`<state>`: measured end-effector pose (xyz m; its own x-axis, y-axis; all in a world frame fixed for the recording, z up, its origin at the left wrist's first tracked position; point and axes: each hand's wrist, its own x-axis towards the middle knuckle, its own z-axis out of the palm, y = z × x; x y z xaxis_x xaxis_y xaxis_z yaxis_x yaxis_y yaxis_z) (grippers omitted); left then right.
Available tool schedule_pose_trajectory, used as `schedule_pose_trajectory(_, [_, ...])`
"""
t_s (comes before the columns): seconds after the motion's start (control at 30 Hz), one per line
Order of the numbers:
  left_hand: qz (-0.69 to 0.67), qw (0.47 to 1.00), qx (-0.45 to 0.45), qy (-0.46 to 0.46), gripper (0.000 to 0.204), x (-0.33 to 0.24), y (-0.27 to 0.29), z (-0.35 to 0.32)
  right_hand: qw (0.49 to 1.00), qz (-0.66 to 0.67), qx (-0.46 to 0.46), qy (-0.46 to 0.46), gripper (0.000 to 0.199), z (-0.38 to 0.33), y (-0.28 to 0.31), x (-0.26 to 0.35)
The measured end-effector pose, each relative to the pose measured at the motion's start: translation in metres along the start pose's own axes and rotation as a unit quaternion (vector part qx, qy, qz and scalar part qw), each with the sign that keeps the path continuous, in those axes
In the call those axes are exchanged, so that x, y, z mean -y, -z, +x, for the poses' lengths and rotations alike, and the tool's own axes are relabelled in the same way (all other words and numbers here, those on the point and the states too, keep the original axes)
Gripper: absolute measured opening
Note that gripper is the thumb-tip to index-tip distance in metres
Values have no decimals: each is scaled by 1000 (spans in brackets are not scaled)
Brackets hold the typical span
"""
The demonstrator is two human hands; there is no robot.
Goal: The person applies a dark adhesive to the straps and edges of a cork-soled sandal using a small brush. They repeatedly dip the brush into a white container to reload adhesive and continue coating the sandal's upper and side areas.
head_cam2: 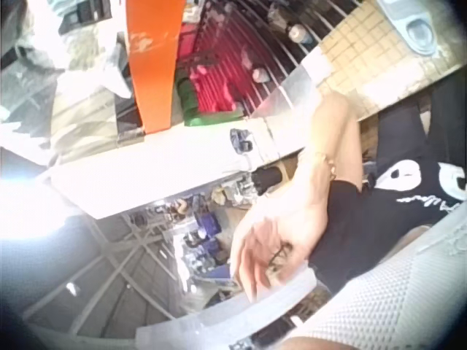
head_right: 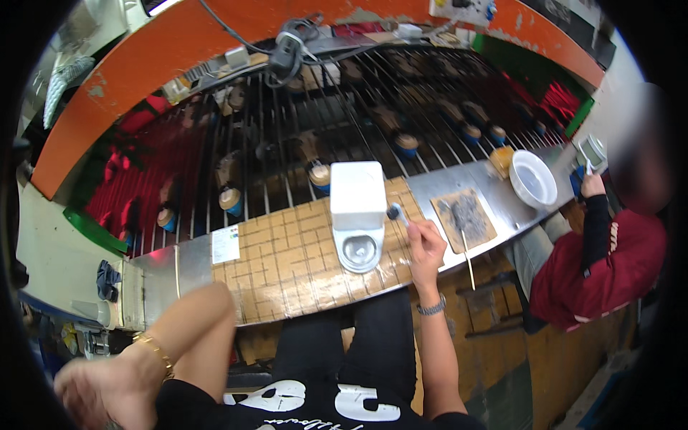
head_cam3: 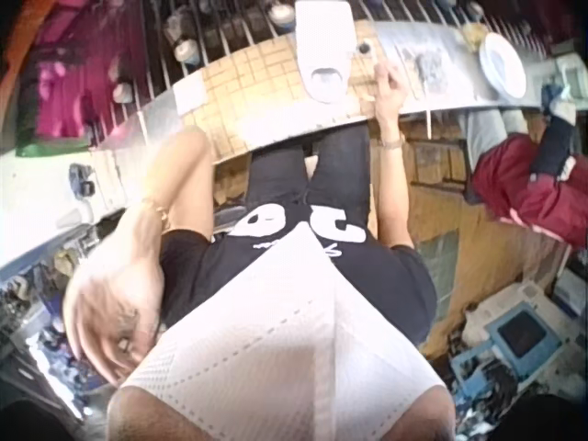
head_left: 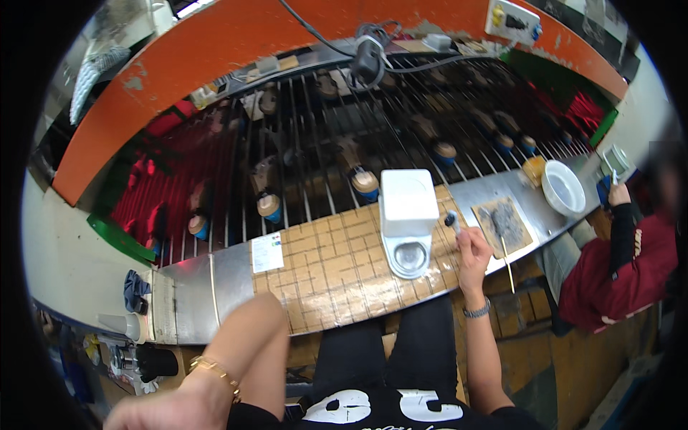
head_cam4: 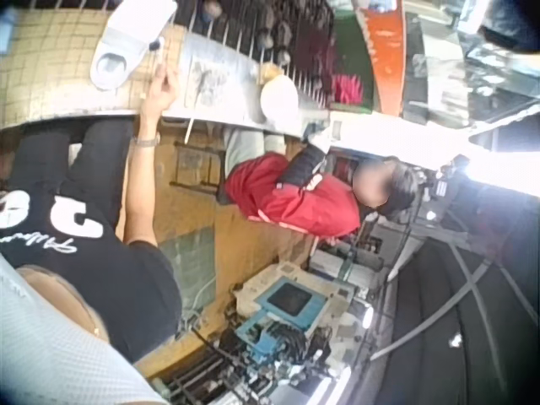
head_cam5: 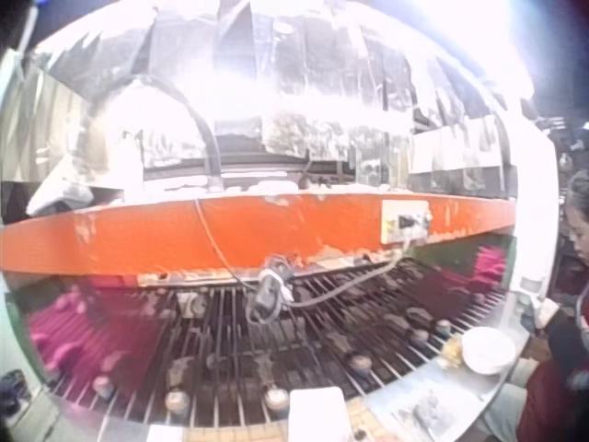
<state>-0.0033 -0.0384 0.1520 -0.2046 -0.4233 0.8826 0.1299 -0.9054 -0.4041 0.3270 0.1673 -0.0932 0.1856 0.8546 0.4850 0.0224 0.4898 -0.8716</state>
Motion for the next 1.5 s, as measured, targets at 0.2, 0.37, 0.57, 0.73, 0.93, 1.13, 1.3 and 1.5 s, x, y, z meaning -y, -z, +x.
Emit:
schedule_pose_trajectory(0.2, [-239, 786, 404, 403, 34, 37, -3, 8, 999, 27, 17, -15, 19, 0, -24, -2])
schedule_pose_trajectory(0.37, [-329, 646, 626, 286, 31, 31, -27, -43, 1000, 13, -1, -11, 21, -2, -9, -4])
schedule_pose_trajectory(0.57, [-242, 843, 385, 286, 27, 7, -38, -54, 1000, 24, 3, -15, 18, -5, -7, -9])
schedule_pose_trajectory(0.73, [-111, 920, 289, 238, 13, -3, -44, -69, 1000, -9, 18, -10, 24, -3, -11, -3])
schedule_pose_trajectory(0.93, [-106, 922, 293, 229, 8, -2, -41, -69, 1000, -3, 16, -7, 17, -2, -10, 2])
schedule_pose_trajectory(1.13, [-152, 905, 305, 257, 8, 2, -40, -64, 999, -11, 30, -9, 17, -1, -12, 0])
schedule_pose_trajectory(1.3, [-179, 886, 313, 290, 9, -1, -40, -61, 1000, -2, 21, -16, 17, -2, -12, 0])
schedule_pose_trajectory(1.5, [-170, 899, 306, 262, 8, -2, -40, -67, 1000, -2, 22, -3, 16, -2, -11, -3])
